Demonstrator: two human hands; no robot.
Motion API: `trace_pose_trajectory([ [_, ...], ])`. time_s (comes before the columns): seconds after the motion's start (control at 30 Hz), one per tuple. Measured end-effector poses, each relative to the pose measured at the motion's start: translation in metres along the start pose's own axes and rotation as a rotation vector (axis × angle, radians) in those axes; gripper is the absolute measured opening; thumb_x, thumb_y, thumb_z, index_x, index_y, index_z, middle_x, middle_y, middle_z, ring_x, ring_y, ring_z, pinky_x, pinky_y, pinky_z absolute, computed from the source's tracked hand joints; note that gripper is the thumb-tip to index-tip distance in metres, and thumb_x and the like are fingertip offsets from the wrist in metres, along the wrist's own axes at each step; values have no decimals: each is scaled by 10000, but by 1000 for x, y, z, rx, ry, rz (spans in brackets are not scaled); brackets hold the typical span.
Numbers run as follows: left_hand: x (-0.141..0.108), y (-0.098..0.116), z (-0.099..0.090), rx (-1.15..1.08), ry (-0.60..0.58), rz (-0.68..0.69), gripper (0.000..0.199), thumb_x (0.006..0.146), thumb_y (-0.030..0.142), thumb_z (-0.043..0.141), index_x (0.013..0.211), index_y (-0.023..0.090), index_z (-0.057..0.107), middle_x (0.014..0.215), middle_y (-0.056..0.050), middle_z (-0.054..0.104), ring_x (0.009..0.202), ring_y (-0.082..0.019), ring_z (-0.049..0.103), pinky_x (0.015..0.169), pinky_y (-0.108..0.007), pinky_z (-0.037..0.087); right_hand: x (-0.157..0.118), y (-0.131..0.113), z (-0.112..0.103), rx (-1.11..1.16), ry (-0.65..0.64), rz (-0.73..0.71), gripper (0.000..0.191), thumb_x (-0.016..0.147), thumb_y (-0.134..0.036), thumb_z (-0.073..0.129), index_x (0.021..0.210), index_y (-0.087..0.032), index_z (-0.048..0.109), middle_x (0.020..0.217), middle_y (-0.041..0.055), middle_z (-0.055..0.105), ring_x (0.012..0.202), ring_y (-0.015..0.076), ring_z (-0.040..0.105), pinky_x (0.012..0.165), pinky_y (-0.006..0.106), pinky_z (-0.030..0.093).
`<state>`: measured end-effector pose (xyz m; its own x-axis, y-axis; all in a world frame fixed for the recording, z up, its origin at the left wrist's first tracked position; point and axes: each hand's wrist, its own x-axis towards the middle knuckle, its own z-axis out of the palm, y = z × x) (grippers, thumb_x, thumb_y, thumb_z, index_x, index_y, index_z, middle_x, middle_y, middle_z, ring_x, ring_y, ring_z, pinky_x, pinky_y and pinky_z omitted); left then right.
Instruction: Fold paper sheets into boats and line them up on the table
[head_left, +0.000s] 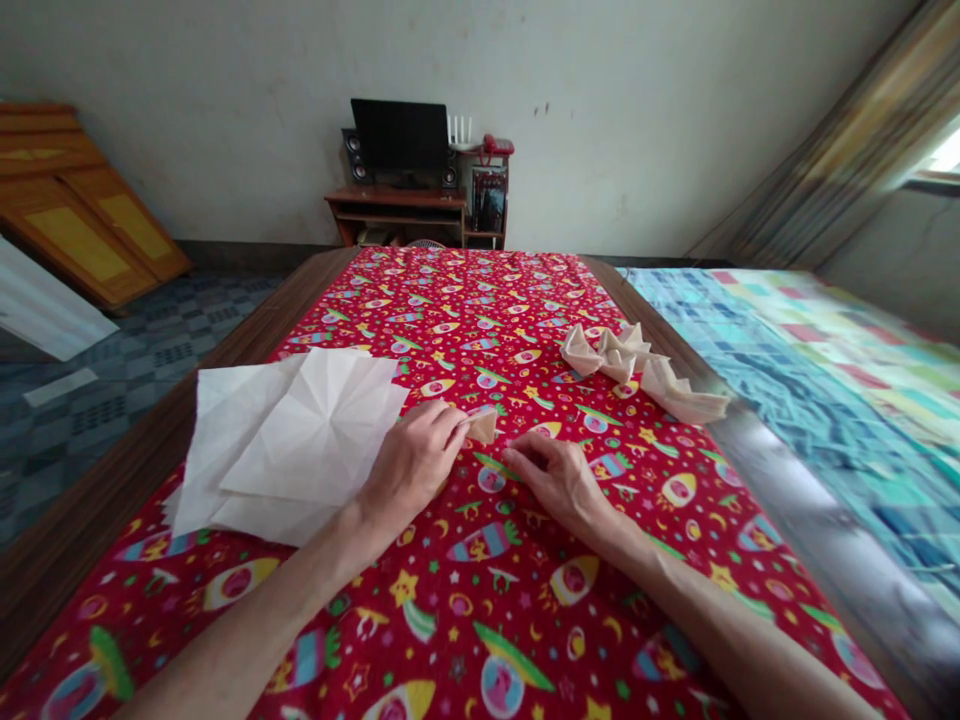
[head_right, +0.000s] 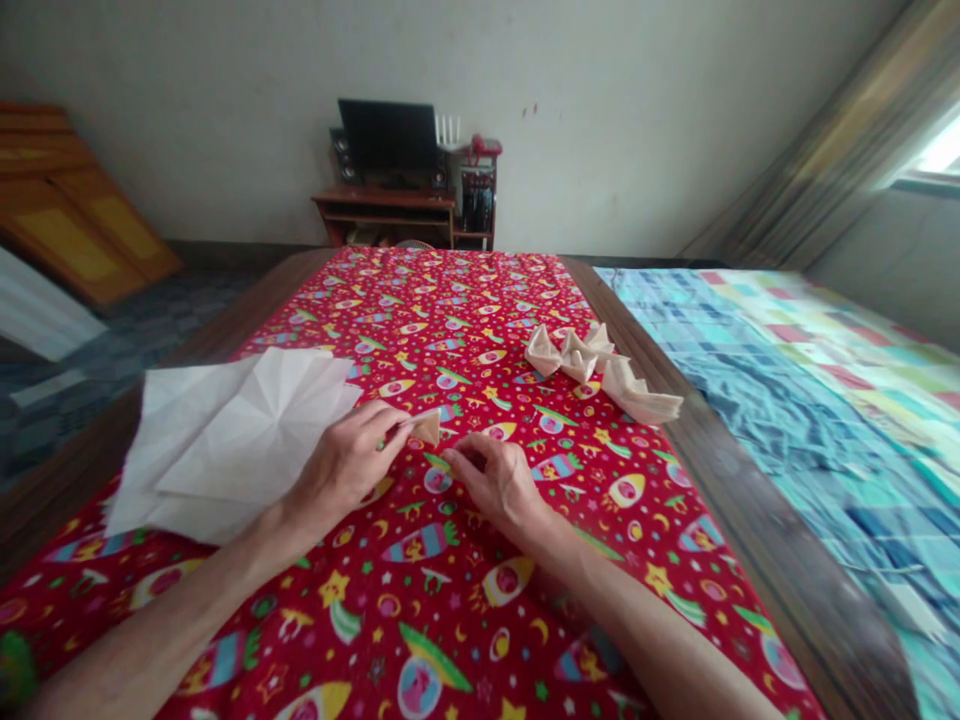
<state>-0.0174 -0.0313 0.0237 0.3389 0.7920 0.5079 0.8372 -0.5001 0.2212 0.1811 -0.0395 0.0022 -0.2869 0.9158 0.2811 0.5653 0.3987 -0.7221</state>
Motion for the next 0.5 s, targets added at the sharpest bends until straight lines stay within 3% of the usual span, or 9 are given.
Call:
trace_pose_trajectory([
  [0.1, 2, 10, -12, 183, -109, 128, 146, 896, 144, 467, 796, 172, 569, 820, -48, 576, 794, -201, 545, 715, -315, 425, 2, -5, -7, -41, 141, -142, 159, 879, -324, 557, 944, -186, 603, 853, 38, 651, 762, 148, 588, 679, 244, 445],
  [0.17, 2, 18, -12, 223, -174, 194, 136, 891, 126, 459, 828, 170, 570, 854, -57, 577, 814, -217, 539, 735, -343, 423, 4, -6, -7, -146, 118, -256, 184, 885, -297, 551, 1023, -184, 594, 951, 69, 631, 864, 171, 574, 739, 267, 445],
  [0.33, -3, 19, 5, 148, -209, 184, 92, 894, 153, 484, 852, 177, 562, 858, -35, 588, 819, -211, 540, 729, -341, 422, 5, 7, -1, -411, 26, -371, 167, 910, -215, 483, 859, -193, 642, 817, 49, 600, 733, 154, 528, 627, 250, 402],
  [0.5, -8, 4, 18, 29, -204, 171, 87, 893, 168, 513, 848, 186, 585, 836, -9, 597, 822, -186, 544, 748, -319, 429, 3, 18, 2, -410, 12, -354, 161, 894, -193, 510, 837, -184, 660, 787, 40, 605, 697, 138, 524, 609, 230, 391],
])
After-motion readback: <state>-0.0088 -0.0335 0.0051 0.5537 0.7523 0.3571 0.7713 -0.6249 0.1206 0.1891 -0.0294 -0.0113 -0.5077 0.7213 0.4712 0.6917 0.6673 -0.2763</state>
